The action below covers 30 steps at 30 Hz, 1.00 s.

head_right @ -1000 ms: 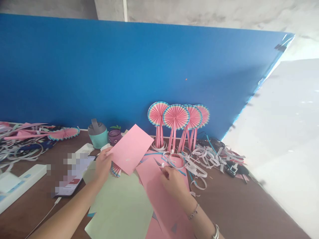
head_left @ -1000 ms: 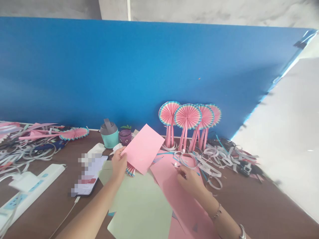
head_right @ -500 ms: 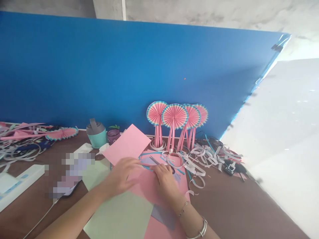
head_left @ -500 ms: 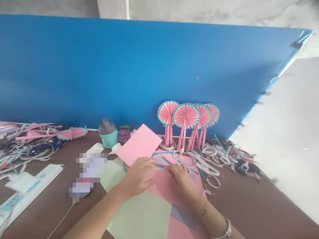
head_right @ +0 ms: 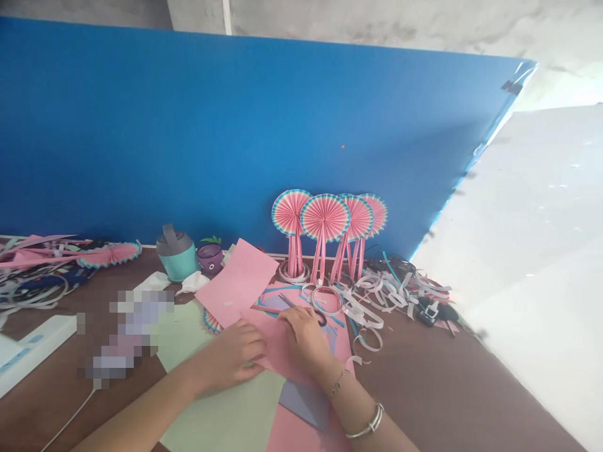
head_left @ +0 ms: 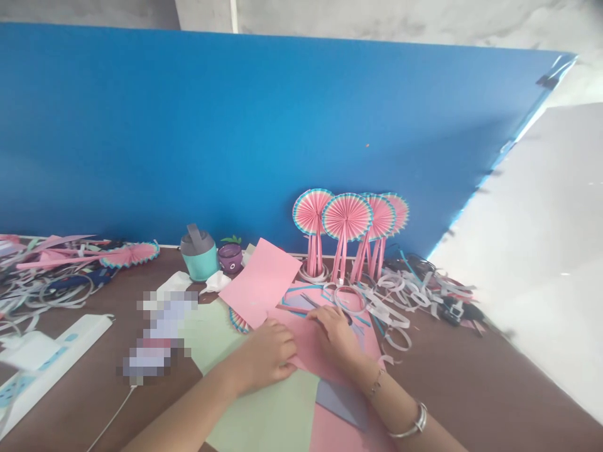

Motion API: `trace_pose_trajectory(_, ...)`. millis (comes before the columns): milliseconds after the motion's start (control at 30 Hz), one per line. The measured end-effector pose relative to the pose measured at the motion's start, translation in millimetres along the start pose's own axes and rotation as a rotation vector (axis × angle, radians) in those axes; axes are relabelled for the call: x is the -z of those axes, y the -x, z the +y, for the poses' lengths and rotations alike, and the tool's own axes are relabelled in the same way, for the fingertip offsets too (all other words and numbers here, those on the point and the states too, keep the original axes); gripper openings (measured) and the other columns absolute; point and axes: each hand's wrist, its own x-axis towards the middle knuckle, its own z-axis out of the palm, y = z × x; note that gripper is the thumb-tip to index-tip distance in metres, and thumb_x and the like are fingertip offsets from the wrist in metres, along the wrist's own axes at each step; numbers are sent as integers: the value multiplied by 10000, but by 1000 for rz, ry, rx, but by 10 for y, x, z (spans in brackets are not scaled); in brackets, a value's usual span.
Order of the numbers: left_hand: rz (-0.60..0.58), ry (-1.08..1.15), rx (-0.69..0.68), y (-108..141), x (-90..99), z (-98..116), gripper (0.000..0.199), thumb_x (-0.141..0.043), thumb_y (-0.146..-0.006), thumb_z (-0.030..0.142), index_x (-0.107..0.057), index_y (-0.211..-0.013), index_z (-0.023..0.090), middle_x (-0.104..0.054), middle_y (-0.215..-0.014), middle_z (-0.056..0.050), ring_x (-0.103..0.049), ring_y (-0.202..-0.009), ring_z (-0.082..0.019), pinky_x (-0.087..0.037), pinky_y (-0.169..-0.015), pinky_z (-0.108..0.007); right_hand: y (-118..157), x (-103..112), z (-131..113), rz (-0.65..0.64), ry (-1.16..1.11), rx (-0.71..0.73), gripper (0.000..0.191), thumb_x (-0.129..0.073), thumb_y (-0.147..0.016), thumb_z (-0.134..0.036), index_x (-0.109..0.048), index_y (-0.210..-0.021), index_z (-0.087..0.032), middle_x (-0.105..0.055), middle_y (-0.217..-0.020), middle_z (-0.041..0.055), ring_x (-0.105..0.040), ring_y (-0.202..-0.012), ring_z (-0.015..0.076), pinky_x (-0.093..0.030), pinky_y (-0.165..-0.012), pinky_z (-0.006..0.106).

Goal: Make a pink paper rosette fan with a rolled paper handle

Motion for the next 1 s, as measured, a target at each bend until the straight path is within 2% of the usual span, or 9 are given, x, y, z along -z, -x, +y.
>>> trace_pose_trajectory(100, -3, -82, -2, -5, -24, 14, 138, -536, -885, 253, -638, -821, 187, -663, -821, -36, -587, -823, -189, -385, -770, -330, 29, 49, -97, 17, 40, 85, 251, -394, -853, -90, -614, -913, -193, -678, -942, 67, -579, -898, 203, -380, -788, 345)
trace_pose_trajectory(200, -1, -142, 60, -11, -25, 14, 185, -483, -896, 200, -644, -808, 175, -666, -786, -47, -593, -783, -195, -381, -726, -338, 85, 95, -231, -83, 100, 130, 127, -491, -836, -181, -602, -777, -197, -649, -796, 34, -554, -787, 189, -360, -748, 336)
trace_pose_trajectory(267, 7, -130, 117, -14, -11, 3, 172, -486, -875, 169, -640, -797, 171, -663, -789, -48, -592, -792, -198, -384, -714, -336, 120, 95, -291, -171, 160, 117, 85, -533, -795, -182, -595, -737, -194, -621, -733, 22, -536, -740, 181, -350, -727, 330)
trace_pose_trajectory(433, -15, 1, 170, -3, 54, -23, 118, -514, -791, 119, -615, -799, 178, -647, -857, -35, -577, -842, -189, -402, -722, -312, 143, 21, -285, -306, 256, 31, 193, -453, -789, -68, -598, -727, -179, -607, -746, 31, -530, -713, 165, -329, -672, 308)
trace_pose_trajectory(600, -68, 66, 224, 26, 164, -35, 143, -496, -748, 100, -593, -809, 185, -637, -909, -43, -569, -897, -202, -412, -773, -314, 125, 32, -233, -370, 259, -88, 175, -459, -749, -54, -598, -759, -162, -607, -800, 49, -534, -738, 171, -330, -650, 291)
trace_pose_trajectory(700, -92, 105, 252, 42, 225, -69, 164, -451, -776, 103, -593, -784, 185, -641, -884, -46, -580, -883, -197, -411, -766, -305, 104, 100, -209, -380, 196, -147, 147, -480, -732, -67, -593, -729, -160, -600, -790, 44, -527, -736, 165, -335, -649, 275)
trace_pose_trajectory(867, -102, 257, 410, 88, 274, -182, 164, -450, -797, 171, -583, -702, 187, -652, -840, -33, -598, -784, -173, -390, -677, -273, 65, 214, -103, -424, -24, -296, 114, -539, -726, -125, -569, -624, -168, -584, -744, 18, -520, -690, 136, -342, -615, 230)
trace_pose_trajectory(1000, -94, 338, 472, 122, 283, -244, 154, -455, -797, 216, -556, -684, 189, -636, -811, -24, -582, -741, -164, -364, -627, -257, 65, 267, -8, -446, -79, -375, 117, -563, -728, -153, -579, -613, -168, -580, -706, 5, -509, -647, 122, -332, -587, 216)
